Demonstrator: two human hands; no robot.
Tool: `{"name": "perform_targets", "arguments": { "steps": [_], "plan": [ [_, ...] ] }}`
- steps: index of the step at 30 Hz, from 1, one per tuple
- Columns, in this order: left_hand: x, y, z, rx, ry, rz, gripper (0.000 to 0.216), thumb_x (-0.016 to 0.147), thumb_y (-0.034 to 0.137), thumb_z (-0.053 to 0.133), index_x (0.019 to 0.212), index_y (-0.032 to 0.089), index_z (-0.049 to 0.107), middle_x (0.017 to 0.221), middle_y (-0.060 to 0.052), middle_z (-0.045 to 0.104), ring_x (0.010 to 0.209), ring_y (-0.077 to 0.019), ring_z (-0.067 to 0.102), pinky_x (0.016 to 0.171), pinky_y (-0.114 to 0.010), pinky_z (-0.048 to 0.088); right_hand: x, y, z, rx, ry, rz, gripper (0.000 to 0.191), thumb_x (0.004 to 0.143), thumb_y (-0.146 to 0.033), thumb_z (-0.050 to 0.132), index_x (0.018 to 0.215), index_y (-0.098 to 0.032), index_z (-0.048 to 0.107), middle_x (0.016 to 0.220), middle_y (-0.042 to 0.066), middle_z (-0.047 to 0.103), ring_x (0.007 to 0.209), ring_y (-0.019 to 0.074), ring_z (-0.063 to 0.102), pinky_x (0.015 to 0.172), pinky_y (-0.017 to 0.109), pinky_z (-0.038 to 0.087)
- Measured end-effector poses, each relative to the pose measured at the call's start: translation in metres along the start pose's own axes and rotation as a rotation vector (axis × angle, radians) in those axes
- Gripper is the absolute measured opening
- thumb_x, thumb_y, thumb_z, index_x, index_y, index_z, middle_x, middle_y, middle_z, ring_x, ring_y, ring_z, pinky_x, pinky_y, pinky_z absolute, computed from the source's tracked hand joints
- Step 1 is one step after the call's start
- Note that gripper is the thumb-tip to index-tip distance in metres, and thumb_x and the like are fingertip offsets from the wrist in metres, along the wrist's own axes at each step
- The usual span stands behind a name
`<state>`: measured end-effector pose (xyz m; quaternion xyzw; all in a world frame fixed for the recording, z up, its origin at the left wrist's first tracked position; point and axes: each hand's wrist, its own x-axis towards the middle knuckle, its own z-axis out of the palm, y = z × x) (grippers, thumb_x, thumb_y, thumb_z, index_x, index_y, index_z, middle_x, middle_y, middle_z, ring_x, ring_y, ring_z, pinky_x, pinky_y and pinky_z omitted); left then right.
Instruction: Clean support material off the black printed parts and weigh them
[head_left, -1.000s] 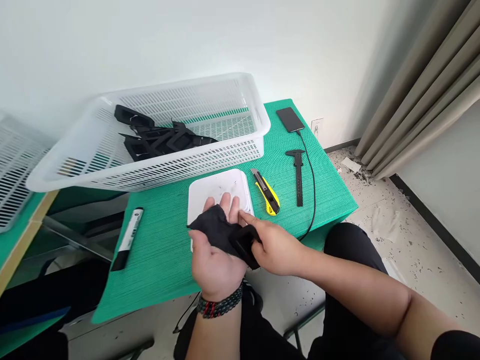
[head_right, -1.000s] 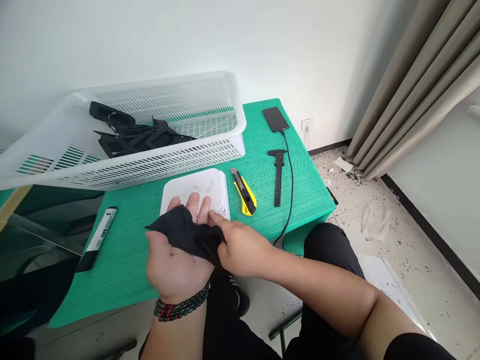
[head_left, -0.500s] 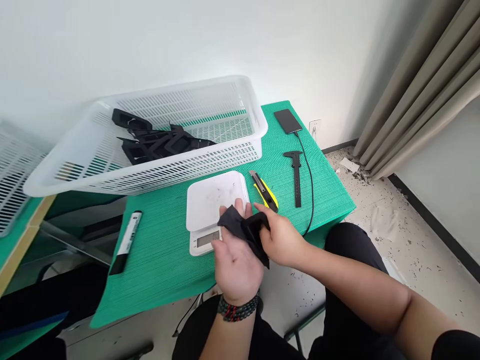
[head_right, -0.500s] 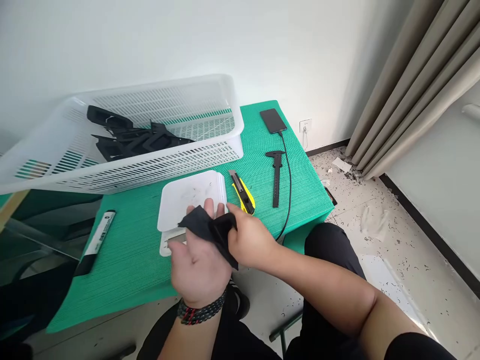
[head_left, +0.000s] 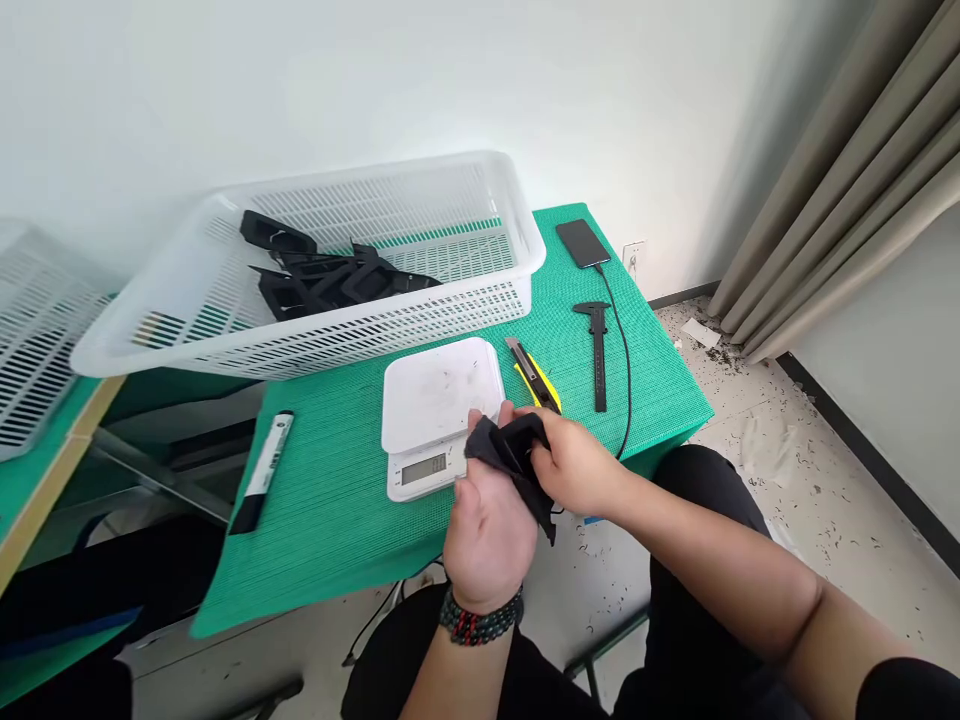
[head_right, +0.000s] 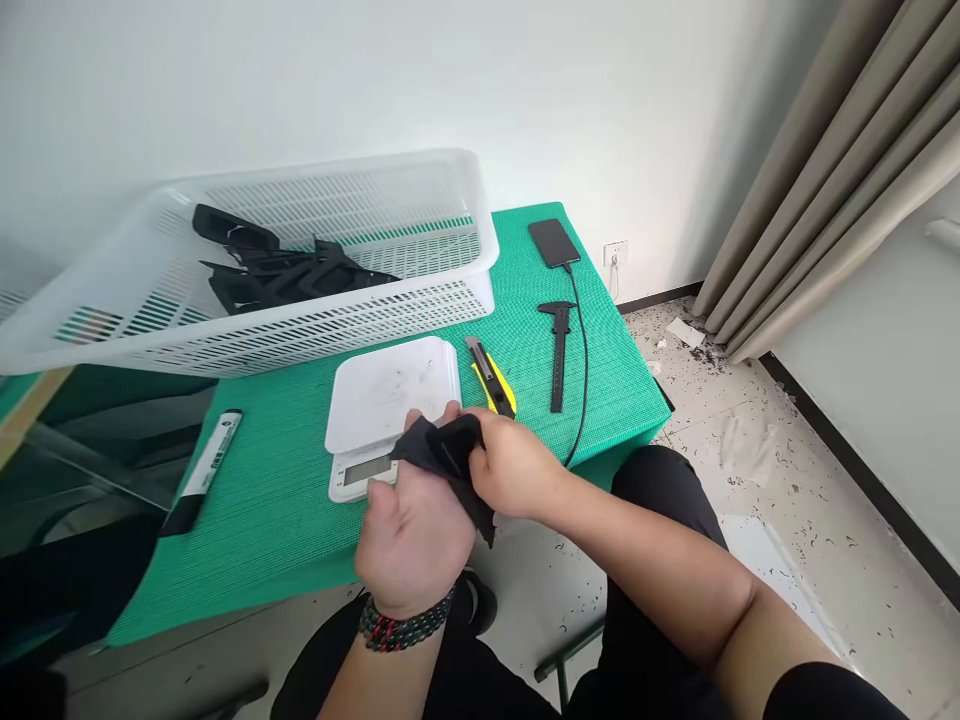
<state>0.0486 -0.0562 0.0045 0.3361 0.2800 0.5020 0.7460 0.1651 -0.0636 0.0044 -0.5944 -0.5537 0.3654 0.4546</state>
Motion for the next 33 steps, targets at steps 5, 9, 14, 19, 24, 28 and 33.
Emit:
{"name": "perform_targets", "arguments": {
  "steps": [5, 9, 14, 19, 24, 28, 33],
  "plan": [
    [0.008, 0.016, -0.009, 0.027, 0.060, 0.043, 0.062, 0.086, 0.066, 0.060, 0.137, 0.032, 0.062, 0.146, -0.010, 0.061, 0.148, -0.0336, 0.041, 0.122, -0.057, 0.032, -0.007, -0.002, 0.011, -0.086, -0.113, 0.006, 0.055, 0.085, -0.003, 0.047, 0.140, -0.012, 0.051, 0.129, 0.017, 0.069, 0.120, 0.0282, 0.064, 0.104, 0.046, 0.052],
    [0.010, 0.025, -0.012, 0.066, 0.049, 0.070, 0.062, 0.083, 0.064, 0.065, 0.136, 0.033, 0.063, 0.147, -0.009, 0.060, 0.150, -0.0342, 0.038, 0.123, -0.054, 0.031, -0.011, -0.003, 0.015, -0.215, -0.219, 0.023, 0.050, 0.087, -0.007, 0.047, 0.136, -0.010, 0.051, 0.119, 0.019, 0.071, 0.107, 0.0300, 0.069, 0.091, 0.044, 0.055],
    [0.013, 0.031, -0.015, 0.121, 0.037, 0.129, 0.066, 0.076, 0.049, 0.078, 0.138, 0.036, 0.062, 0.150, -0.007, 0.058, 0.149, -0.0353, 0.040, 0.126, -0.056, 0.021, -0.012, -0.009, 0.014, -0.321, -0.281, 0.026, 0.036, 0.086, -0.008, 0.047, 0.121, -0.012, 0.056, 0.107, 0.017, 0.072, 0.092, 0.0280, 0.069, 0.074, 0.036, 0.053],
    [0.014, 0.041, -0.019, 0.160, 0.016, 0.099, 0.074, 0.068, 0.053, 0.081, 0.138, 0.035, 0.063, 0.148, -0.008, 0.060, 0.144, -0.0391, 0.046, 0.123, -0.058, 0.029, -0.013, -0.014, 0.012, -0.347, -0.347, 0.013, 0.019, 0.087, -0.012, 0.045, 0.103, -0.016, 0.055, 0.089, 0.010, 0.071, 0.071, 0.0209, 0.061, 0.059, 0.029, 0.042],
    [0.014, 0.045, -0.028, 0.192, 0.000, 0.056, 0.076, 0.061, 0.060, 0.082, 0.131, 0.032, 0.069, 0.126, -0.011, 0.072, 0.115, -0.0396, 0.068, 0.101, -0.057, 0.051, -0.013, -0.010, 0.011, -0.374, -0.400, -0.007, 0.011, 0.085, -0.016, 0.048, 0.094, -0.018, 0.053, 0.078, 0.006, 0.066, 0.059, 0.0168, 0.050, 0.051, 0.028, 0.036],
    [0.013, 0.044, -0.035, 0.173, -0.090, 0.016, 0.072, 0.063, 0.063, 0.078, 0.127, 0.030, 0.072, 0.116, -0.013, 0.075, 0.091, -0.0322, 0.071, 0.081, -0.050, 0.058, -0.013, -0.006, 0.010, -0.377, -0.451, -0.067, 0.008, 0.082, -0.014, 0.048, 0.087, -0.020, 0.052, 0.072, 0.003, 0.062, 0.055, 0.0153, 0.044, 0.047, 0.027, 0.033],
    [0.014, 0.045, -0.038, 0.126, -0.223, -0.017, 0.059, 0.071, 0.062, 0.074, 0.121, 0.031, 0.074, 0.091, -0.011, 0.072, 0.068, -0.0230, 0.061, 0.066, -0.045, 0.053, -0.012, -0.008, 0.004, -0.328, -0.533, -0.112, 0.009, 0.082, -0.012, 0.048, 0.082, -0.020, 0.052, 0.073, 0.004, 0.064, 0.055, 0.0149, 0.046, 0.048, 0.026, 0.036]
  ]
}}
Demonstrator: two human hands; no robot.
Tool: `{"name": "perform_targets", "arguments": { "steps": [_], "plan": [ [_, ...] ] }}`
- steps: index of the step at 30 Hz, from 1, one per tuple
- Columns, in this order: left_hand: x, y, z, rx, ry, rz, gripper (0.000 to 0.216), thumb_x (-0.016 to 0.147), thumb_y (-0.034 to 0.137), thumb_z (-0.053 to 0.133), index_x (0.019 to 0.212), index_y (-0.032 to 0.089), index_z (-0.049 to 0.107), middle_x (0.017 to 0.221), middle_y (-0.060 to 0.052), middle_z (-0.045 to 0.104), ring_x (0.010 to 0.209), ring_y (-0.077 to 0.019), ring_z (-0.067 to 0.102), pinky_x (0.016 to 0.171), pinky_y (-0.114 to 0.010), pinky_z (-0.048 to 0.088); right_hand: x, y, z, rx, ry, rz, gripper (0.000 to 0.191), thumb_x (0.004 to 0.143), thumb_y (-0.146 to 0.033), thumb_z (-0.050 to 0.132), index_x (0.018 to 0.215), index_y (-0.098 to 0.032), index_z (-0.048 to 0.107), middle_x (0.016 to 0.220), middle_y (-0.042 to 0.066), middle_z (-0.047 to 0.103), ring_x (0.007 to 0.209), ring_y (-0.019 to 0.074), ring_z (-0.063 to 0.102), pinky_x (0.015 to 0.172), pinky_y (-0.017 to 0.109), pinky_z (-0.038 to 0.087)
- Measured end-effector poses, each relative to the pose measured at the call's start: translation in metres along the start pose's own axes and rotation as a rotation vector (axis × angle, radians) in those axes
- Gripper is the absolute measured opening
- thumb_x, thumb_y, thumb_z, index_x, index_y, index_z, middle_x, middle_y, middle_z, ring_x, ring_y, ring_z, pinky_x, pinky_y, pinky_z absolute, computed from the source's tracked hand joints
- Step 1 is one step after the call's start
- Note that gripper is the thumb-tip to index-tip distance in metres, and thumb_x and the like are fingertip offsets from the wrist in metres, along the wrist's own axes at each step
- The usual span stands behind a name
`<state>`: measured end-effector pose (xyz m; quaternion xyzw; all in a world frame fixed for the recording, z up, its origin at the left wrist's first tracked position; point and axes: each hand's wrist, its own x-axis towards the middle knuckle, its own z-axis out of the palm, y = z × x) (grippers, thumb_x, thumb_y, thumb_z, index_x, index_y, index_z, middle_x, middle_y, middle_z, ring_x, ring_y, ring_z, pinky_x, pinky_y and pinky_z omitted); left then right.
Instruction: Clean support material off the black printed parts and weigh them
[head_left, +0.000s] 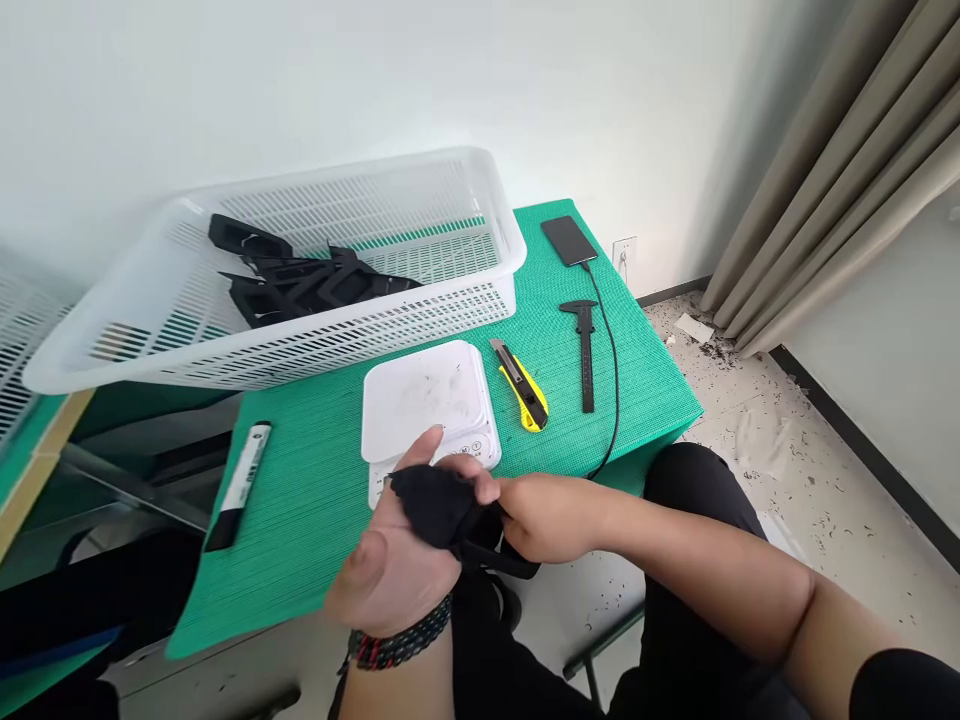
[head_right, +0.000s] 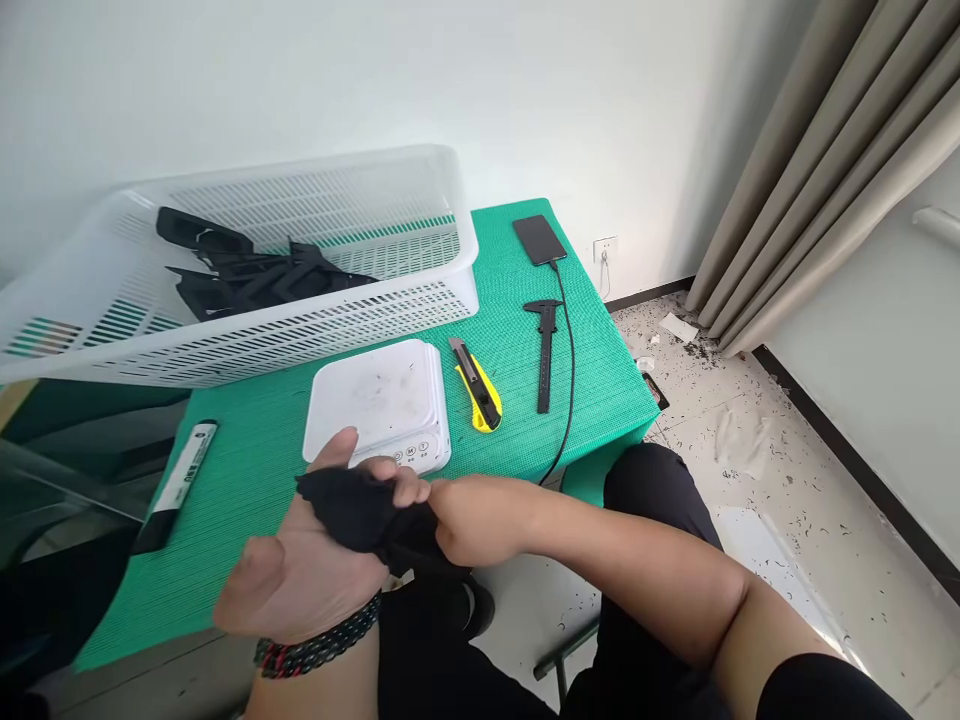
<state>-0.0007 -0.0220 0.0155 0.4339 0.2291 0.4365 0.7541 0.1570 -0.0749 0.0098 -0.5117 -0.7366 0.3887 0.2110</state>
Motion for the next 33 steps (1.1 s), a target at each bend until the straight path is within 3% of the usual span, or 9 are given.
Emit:
{"name": "perform_targets", "arguments": {
  "steps": [4, 9, 15, 20, 23, 28, 33],
  "plan": [
    [0.004, 0.002, -0.002, -0.063, -0.219, 0.025, 0.059, 0.077, 0.062, 0.069, 0.126, 0.028, 0.072, 0.067, -0.003, 0.058, 0.047, -0.0112, 0.039, 0.059, -0.038, 0.043, 0.000, -0.003, -0.003, -0.031, -0.073, 0.010, 0.009, 0.082, -0.013, 0.048, 0.080, -0.021, 0.051, 0.070, 0.004, 0.063, 0.054, 0.0151, 0.044, 0.048, 0.027, 0.037],
    [0.004, 0.005, 0.000, -0.098, -0.382, 0.014, 0.056, 0.086, 0.059, 0.062, 0.130, 0.024, 0.070, 0.057, 0.001, 0.046, 0.046, -0.0103, 0.032, 0.050, -0.032, 0.032, 0.001, 0.001, 0.002, 0.094, -0.123, -0.082, 0.019, 0.076, -0.011, 0.050, 0.065, -0.023, 0.040, 0.058, -0.001, 0.054, 0.051, 0.0135, 0.044, 0.047, 0.026, 0.038],
    [0.003, 0.006, 0.004, -0.185, -0.245, 0.030, 0.054, 0.080, 0.058, 0.072, 0.120, 0.020, 0.072, 0.059, 0.004, 0.045, 0.047, -0.0085, 0.035, 0.048, -0.028, 0.036, 0.004, 0.008, -0.005, 0.190, -0.110, -0.037, 0.004, 0.079, -0.015, 0.057, 0.077, -0.018, 0.056, 0.070, -0.001, 0.060, 0.063, 0.0138, 0.052, 0.054, 0.024, 0.040],
    [0.004, 0.010, 0.010, -0.381, -0.006, 0.028, 0.043, 0.072, 0.041, 0.085, 0.105, 0.018, 0.070, 0.063, 0.006, 0.048, 0.050, -0.0064, 0.037, 0.051, -0.025, 0.042, 0.007, 0.007, -0.004, 0.338, 0.186, 0.123, 0.012, 0.084, -0.019, 0.068, 0.095, -0.017, 0.069, 0.081, -0.001, 0.066, 0.074, 0.0130, 0.057, 0.064, 0.022, 0.041],
    [0.003, 0.014, 0.014, -0.384, 0.078, 0.054, 0.045, 0.067, 0.042, 0.088, 0.100, 0.019, 0.068, 0.066, 0.006, 0.051, 0.053, -0.0077, 0.040, 0.055, -0.027, 0.046, 0.008, 0.003, 0.003, 0.337, 0.215, 0.102, 0.005, 0.087, -0.021, 0.068, 0.089, -0.016, 0.070, 0.076, -0.001, 0.064, 0.069, 0.0120, 0.055, 0.062, 0.022, 0.038],
    [-0.004, 0.021, 0.012, -0.299, 0.077, 0.019, 0.048, 0.066, 0.053, 0.086, 0.098, 0.022, 0.069, 0.067, 0.004, 0.051, 0.056, -0.0101, 0.042, 0.056, -0.030, 0.049, 0.008, -0.005, 0.015, 0.106, 0.086, 0.109, 0.018, 0.089, -0.026, 0.068, 0.074, -0.017, 0.066, 0.069, 0.001, 0.063, 0.064, 0.0139, 0.052, 0.057, 0.025, 0.032],
    [-0.008, 0.024, 0.006, -0.220, -0.030, 0.049, 0.044, 0.075, 0.057, 0.078, 0.101, 0.022, 0.074, 0.063, 0.004, 0.048, 0.051, -0.0089, 0.037, 0.048, -0.028, 0.044, 0.009, -0.008, 0.022, 0.067, 0.007, 0.051, 0.012, 0.091, -0.027, 0.066, 0.088, -0.018, 0.073, 0.078, 0.003, 0.071, 0.068, 0.0147, 0.058, 0.059, 0.024, 0.035]
  ]
}}
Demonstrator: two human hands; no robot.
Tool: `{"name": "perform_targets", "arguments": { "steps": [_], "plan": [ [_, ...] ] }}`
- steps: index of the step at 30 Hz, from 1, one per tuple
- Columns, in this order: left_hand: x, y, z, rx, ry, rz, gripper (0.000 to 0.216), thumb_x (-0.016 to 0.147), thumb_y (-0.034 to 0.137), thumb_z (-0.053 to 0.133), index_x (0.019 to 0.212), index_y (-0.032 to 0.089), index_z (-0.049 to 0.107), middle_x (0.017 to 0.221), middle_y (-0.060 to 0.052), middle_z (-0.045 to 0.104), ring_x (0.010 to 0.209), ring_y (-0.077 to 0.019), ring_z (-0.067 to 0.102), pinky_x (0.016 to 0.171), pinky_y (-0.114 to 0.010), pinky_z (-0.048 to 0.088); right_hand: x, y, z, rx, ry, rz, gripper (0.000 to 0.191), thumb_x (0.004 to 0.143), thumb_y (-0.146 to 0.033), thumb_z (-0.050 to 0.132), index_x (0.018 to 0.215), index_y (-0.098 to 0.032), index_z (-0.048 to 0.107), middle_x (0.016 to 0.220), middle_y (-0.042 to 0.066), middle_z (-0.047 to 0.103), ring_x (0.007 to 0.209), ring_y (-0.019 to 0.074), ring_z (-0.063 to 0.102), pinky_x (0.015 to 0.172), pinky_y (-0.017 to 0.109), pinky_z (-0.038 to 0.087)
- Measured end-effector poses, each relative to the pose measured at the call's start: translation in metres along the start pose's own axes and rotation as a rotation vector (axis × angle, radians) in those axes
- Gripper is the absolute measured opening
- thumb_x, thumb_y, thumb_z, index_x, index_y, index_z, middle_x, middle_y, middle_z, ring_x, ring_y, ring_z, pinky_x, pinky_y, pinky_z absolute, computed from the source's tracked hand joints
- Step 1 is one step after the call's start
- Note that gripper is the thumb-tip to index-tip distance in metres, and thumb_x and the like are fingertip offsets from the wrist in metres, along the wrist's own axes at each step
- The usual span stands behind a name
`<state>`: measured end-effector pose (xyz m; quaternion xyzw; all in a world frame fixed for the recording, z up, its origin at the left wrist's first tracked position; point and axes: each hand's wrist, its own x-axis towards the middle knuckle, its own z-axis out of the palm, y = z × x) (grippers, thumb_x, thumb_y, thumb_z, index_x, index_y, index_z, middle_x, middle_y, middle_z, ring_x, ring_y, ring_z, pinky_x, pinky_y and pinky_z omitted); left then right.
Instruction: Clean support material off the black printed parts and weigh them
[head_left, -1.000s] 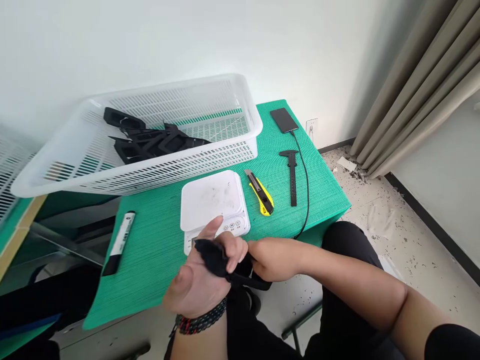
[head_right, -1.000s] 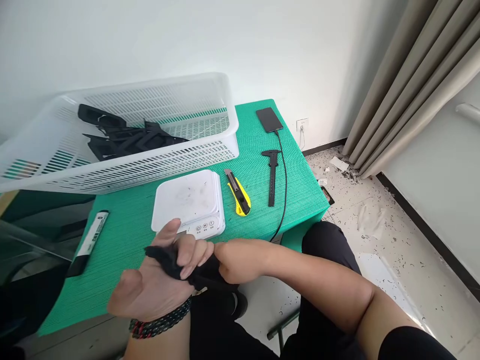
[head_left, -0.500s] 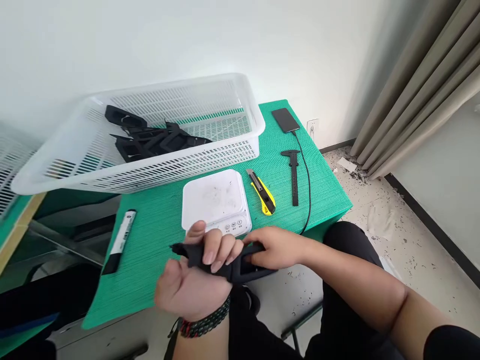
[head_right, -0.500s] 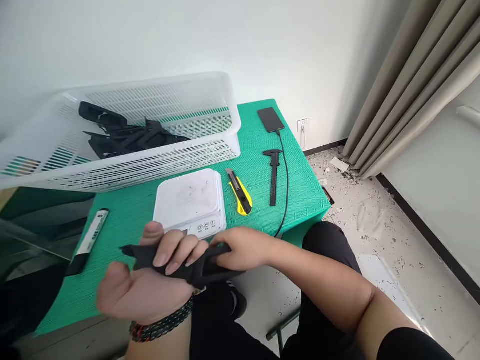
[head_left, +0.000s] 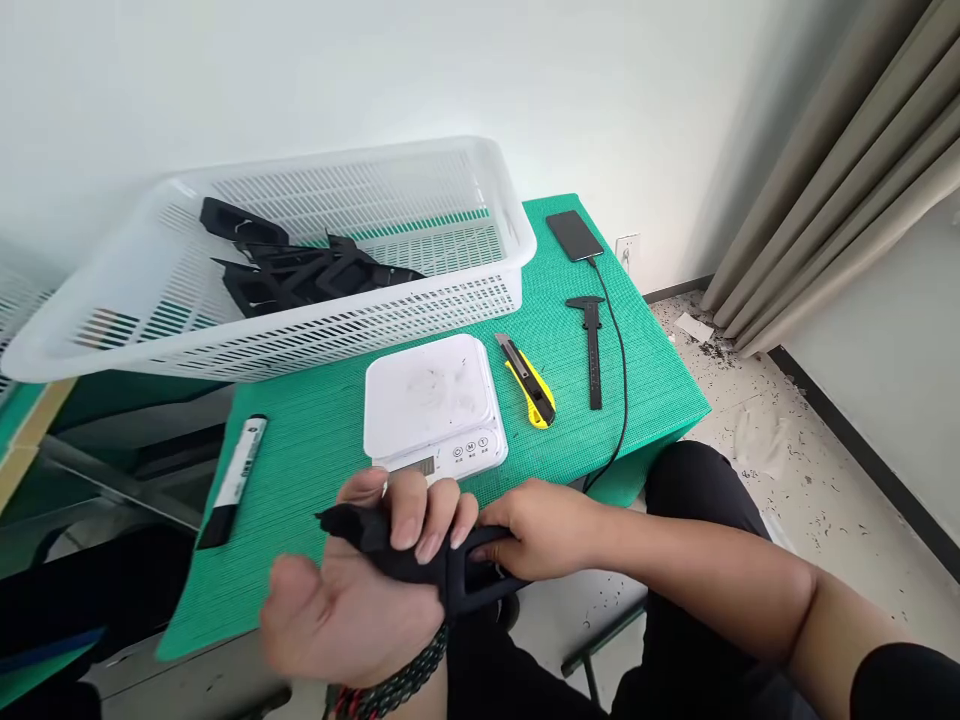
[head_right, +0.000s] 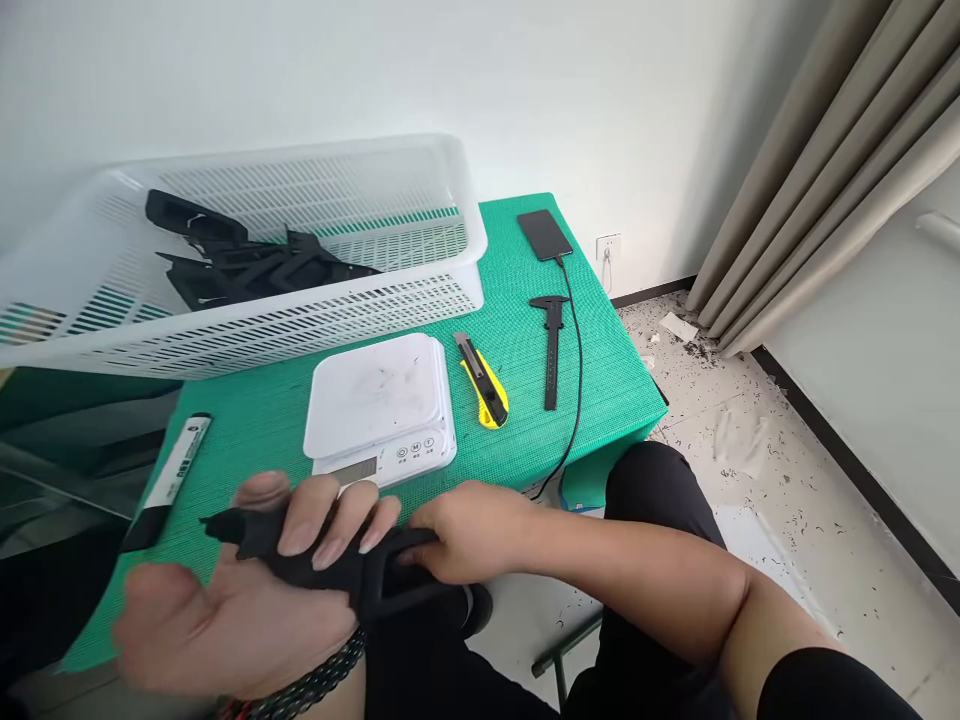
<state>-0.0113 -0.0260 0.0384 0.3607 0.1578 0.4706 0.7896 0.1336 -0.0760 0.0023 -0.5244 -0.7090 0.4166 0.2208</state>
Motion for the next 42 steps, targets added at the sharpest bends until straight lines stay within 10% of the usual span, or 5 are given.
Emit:
{"name": "perform_targets", "arguments": {
  "steps": [12, 20, 27, 34, 42],
  "plan": [
    [0.000, -0.010, 0.000, 0.062, -0.095, -0.002, 0.035, 0.090, 0.050, 0.065, 0.105, 0.020, 0.076, 0.057, 0.004, 0.045, 0.043, -0.0075, 0.036, 0.044, -0.025, 0.036, -0.003, -0.007, -0.008, -0.148, -0.050, 0.110, 0.019, 0.090, -0.032, 0.061, 0.093, -0.018, 0.074, 0.083, 0.006, 0.073, 0.075, 0.0209, 0.063, 0.054, 0.028, 0.028],
    [0.001, -0.021, 0.006, 0.083, 0.065, 0.165, 0.020, 0.089, 0.037, 0.068, 0.093, 0.019, 0.075, 0.054, 0.004, 0.049, 0.037, -0.0066, 0.036, 0.044, -0.024, 0.037, 0.004, 0.012, -0.018, 0.702, 0.312, 0.366, 0.043, 0.058, -0.020, 0.081, 0.098, -0.020, 0.065, 0.075, -0.004, 0.064, 0.067, 0.0139, 0.058, 0.061, 0.026, 0.044],
    [-0.013, -0.052, 0.037, 0.096, 0.340, 0.285, 0.024, 0.086, 0.042, 0.067, 0.081, 0.018, 0.068, 0.058, 0.003, 0.049, 0.049, -0.0104, 0.045, 0.050, -0.024, 0.044, 0.011, -0.001, 0.001, 1.324, 0.686, 0.212, 0.041, 0.061, -0.035, 0.080, 0.093, -0.022, 0.058, 0.073, -0.004, 0.063, 0.064, 0.0126, 0.057, 0.060, 0.025, 0.048],
    [-0.017, -0.065, 0.055, 0.314, 0.439, 0.607, 0.028, 0.088, 0.049, 0.069, 0.096, 0.024, 0.077, 0.108, -0.004, 0.073, 0.115, -0.0249, 0.064, 0.110, -0.044, 0.048, 0.016, -0.006, 0.016, 1.023, 0.702, 0.083, 0.025, 0.076, -0.042, 0.071, 0.081, -0.020, 0.059, 0.073, -0.002, 0.061, 0.071, 0.0147, 0.056, 0.066, 0.027, 0.051],
    [-0.016, -0.044, 0.043, 0.410, 0.417, 0.667, 0.036, 0.098, 0.053, 0.053, 0.122, 0.035, 0.072, 0.138, 0.003, 0.066, 0.149, -0.0275, 0.042, 0.124, -0.046, 0.033, 0.007, -0.004, 0.024, 0.796, 0.443, 0.043, 0.012, 0.086, -0.029, 0.060, 0.082, -0.018, 0.060, 0.078, 0.000, 0.063, 0.075, 0.0156, 0.056, 0.071, 0.028, 0.048]
  ]
}}
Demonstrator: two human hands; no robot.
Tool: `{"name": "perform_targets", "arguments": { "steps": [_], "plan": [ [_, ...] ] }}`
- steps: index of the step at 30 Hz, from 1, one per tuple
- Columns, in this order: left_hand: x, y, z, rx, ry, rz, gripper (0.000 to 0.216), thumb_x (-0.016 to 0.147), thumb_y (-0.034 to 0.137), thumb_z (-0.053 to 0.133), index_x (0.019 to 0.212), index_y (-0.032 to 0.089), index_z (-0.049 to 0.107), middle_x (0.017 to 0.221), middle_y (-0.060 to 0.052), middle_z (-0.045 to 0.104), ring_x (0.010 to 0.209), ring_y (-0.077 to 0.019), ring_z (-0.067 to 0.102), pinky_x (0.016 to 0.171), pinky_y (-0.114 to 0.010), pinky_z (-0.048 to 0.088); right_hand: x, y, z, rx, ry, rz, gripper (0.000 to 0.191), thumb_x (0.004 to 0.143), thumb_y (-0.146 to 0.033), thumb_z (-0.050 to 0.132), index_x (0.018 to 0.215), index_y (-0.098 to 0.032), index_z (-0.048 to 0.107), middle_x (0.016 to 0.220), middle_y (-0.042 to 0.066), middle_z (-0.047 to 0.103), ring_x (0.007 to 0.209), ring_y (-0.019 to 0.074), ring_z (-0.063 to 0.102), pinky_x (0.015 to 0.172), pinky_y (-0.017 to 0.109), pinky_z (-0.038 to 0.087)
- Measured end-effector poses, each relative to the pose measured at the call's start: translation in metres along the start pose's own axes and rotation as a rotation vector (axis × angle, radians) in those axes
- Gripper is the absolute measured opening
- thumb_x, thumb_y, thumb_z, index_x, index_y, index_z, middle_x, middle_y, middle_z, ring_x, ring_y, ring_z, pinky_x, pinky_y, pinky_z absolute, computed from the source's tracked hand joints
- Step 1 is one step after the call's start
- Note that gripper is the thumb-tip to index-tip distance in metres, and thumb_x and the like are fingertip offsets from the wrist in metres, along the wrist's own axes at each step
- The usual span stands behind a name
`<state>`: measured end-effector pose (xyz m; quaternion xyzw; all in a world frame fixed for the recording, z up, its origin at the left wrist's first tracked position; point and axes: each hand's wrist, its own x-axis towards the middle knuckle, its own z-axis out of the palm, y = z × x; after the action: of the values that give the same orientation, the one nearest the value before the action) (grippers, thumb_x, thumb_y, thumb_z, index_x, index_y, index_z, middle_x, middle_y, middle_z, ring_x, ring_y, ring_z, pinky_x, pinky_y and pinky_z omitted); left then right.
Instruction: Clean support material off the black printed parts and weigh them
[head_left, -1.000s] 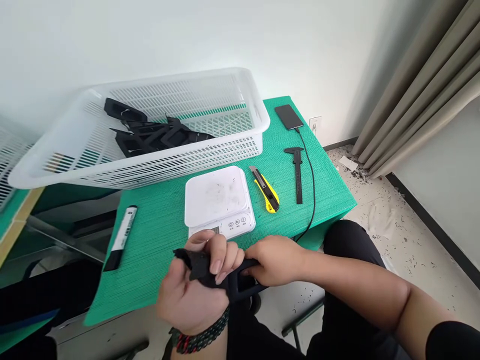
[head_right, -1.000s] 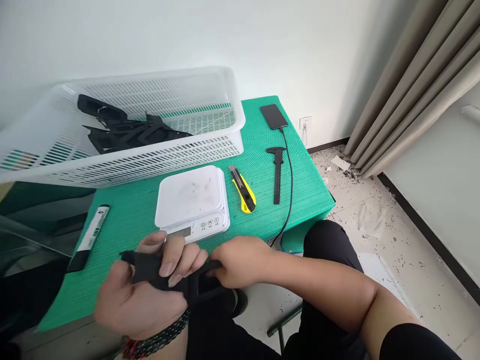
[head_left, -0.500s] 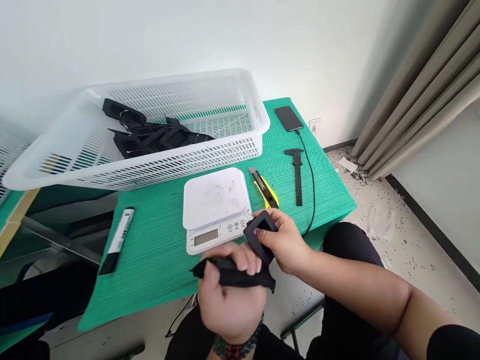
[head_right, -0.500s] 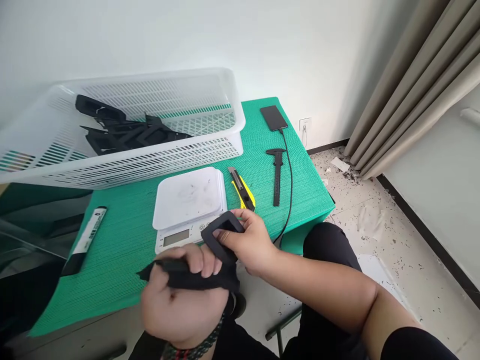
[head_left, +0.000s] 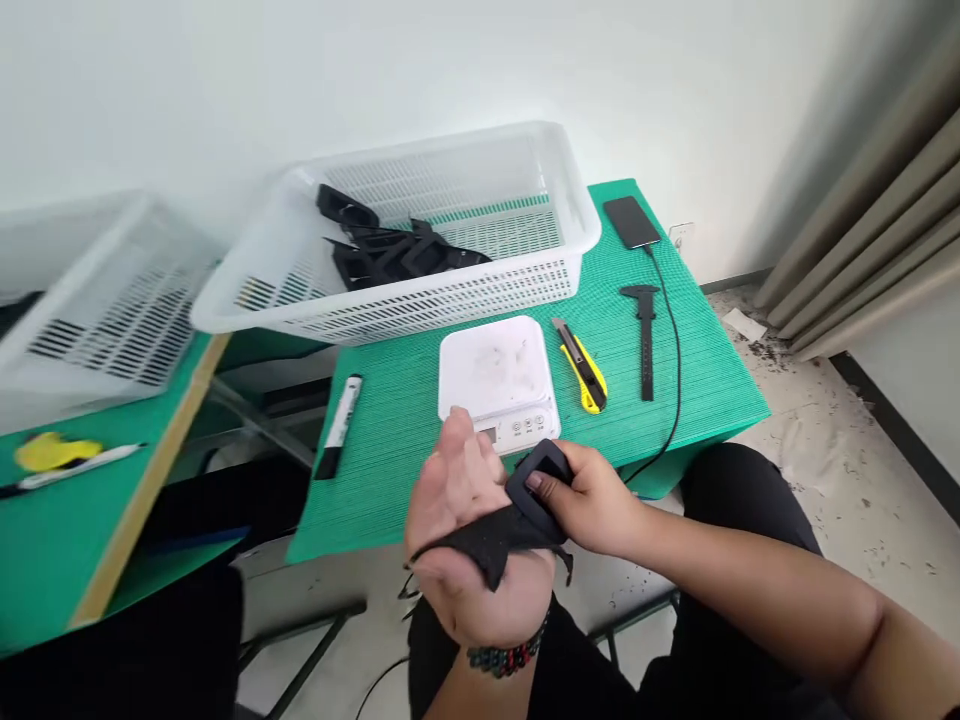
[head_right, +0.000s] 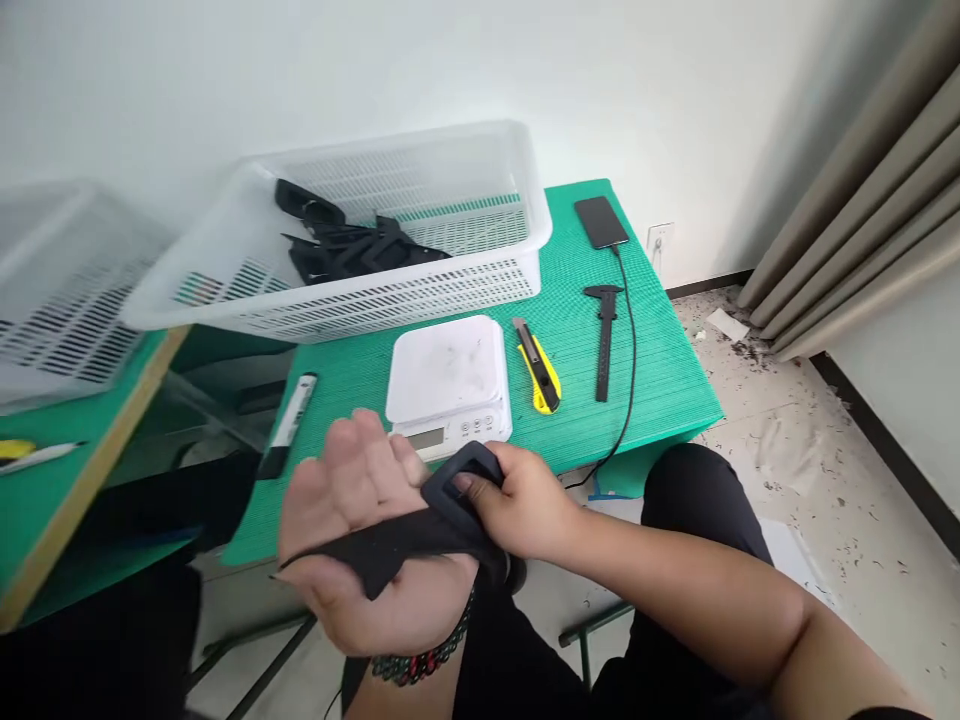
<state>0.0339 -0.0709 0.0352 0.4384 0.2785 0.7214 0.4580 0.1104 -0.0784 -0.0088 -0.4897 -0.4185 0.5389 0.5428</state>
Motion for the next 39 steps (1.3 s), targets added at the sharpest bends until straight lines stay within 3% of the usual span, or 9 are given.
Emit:
{"name": "perform_targets", "arguments": {
  "steps": [4, 7, 11, 16, 23, 28, 33, 36, 39],
  "plan": [
    [0.008, -0.001, 0.001, -0.004, 0.021, 0.020, 0.035, 0.101, 0.052, 0.047, 0.122, 0.039, 0.071, 0.140, 0.008, 0.065, 0.149, -0.0240, 0.042, 0.126, -0.045, 0.029, -0.003, 0.006, 0.004, -0.006, -0.045, 0.005, 0.014, 0.089, -0.030, 0.058, 0.083, -0.017, 0.061, 0.079, 0.000, 0.063, 0.076, 0.0159, 0.056, 0.072, 0.028, 0.048],
    [0.003, -0.014, 0.002, 0.061, 0.052, 0.121, 0.042, 0.102, 0.054, 0.041, 0.125, 0.034, 0.070, 0.143, 0.002, 0.063, 0.148, -0.0266, 0.042, 0.126, -0.048, 0.027, -0.001, 0.006, 0.001, 0.045, -0.035, -0.009, 0.023, 0.092, -0.038, 0.057, 0.081, -0.018, 0.059, 0.075, 0.000, 0.060, 0.072, 0.0151, 0.053, 0.069, 0.027, 0.047],
    [-0.006, -0.026, -0.003, 0.157, -0.053, 0.167, 0.045, 0.102, 0.054, 0.041, 0.127, 0.030, 0.069, 0.145, -0.005, 0.062, 0.148, -0.0306, 0.042, 0.125, -0.052, 0.030, -0.002, 0.002, -0.003, -0.024, -0.014, -0.081, 0.023, 0.094, -0.037, 0.055, 0.080, -0.019, 0.056, 0.073, 0.000, 0.059, 0.070, 0.0147, 0.052, 0.066, 0.027, 0.046],
    [0.002, -0.011, -0.014, 0.096, -0.030, 0.007, 0.045, 0.102, 0.057, 0.039, 0.128, 0.035, 0.068, 0.151, 0.000, 0.057, 0.151, -0.0284, 0.038, 0.126, -0.051, 0.026, -0.012, -0.001, 0.001, -0.357, -0.031, -0.110, 0.012, 0.095, -0.023, 0.051, 0.090, -0.019, 0.062, 0.085, 0.004, 0.069, 0.077, 0.0171, 0.061, 0.070, 0.029, 0.046],
    [0.031, 0.007, -0.028, 0.077, -0.020, -0.113, 0.048, 0.102, 0.062, 0.028, 0.126, 0.047, 0.066, 0.155, 0.012, 0.052, 0.153, -0.0233, 0.034, 0.125, -0.048, 0.027, -0.014, -0.007, 0.005, -0.677, -0.164, -0.053, 0.011, 0.097, -0.022, 0.054, 0.099, -0.019, 0.064, 0.093, 0.007, 0.073, 0.084, 0.0204, 0.066, 0.071, 0.029, 0.043],
    [0.051, 0.011, -0.049, -0.019, 0.021, -0.213, 0.042, 0.101, 0.063, 0.033, 0.114, 0.049, 0.071, 0.137, 0.012, 0.067, 0.140, -0.0193, 0.051, 0.114, -0.040, 0.042, -0.018, 0.001, 0.010, -0.731, -0.376, -0.029, 0.007, 0.093, -0.019, 0.060, 0.093, -0.018, 0.067, 0.090, 0.008, 0.073, 0.083, 0.0209, 0.065, 0.068, 0.028, 0.039],
    [0.063, 0.000, -0.066, -0.099, 0.025, -0.310, 0.042, 0.099, 0.066, 0.037, 0.116, 0.047, 0.070, 0.119, 0.007, 0.075, 0.109, -0.0176, 0.069, 0.093, -0.035, 0.054, -0.013, 0.010, 0.010, -0.379, -0.268, 0.015, 0.010, 0.084, -0.023, 0.072, 0.079, -0.018, 0.066, 0.079, 0.002, 0.066, 0.077, 0.0163, 0.060, 0.069, 0.027, 0.043],
    [0.060, -0.004, -0.064, -0.127, 0.022, -0.335, 0.042, 0.099, 0.065, 0.037, 0.117, 0.046, 0.070, 0.116, 0.006, 0.076, 0.094, -0.0163, 0.072, 0.087, -0.035, 0.055, -0.003, 0.004, 0.001, 0.057, -0.165, 0.137, 0.023, 0.077, -0.033, 0.077, 0.080, -0.019, 0.060, 0.069, -0.004, 0.059, 0.061, 0.0117, 0.053, 0.058, 0.024, 0.043],
    [0.046, -0.002, -0.052, -0.099, -0.031, -0.287, 0.042, 0.098, 0.065, 0.041, 0.120, 0.044, 0.070, 0.113, 0.002, 0.078, 0.093, -0.0212, 0.073, 0.088, -0.043, 0.056, 0.006, -0.003, -0.009, 0.346, -0.200, 0.236, 0.033, 0.077, -0.044, 0.076, 0.082, -0.023, 0.051, 0.058, -0.010, 0.050, 0.043, 0.0077, 0.040, 0.044, 0.022, 0.035]
  ]
}}
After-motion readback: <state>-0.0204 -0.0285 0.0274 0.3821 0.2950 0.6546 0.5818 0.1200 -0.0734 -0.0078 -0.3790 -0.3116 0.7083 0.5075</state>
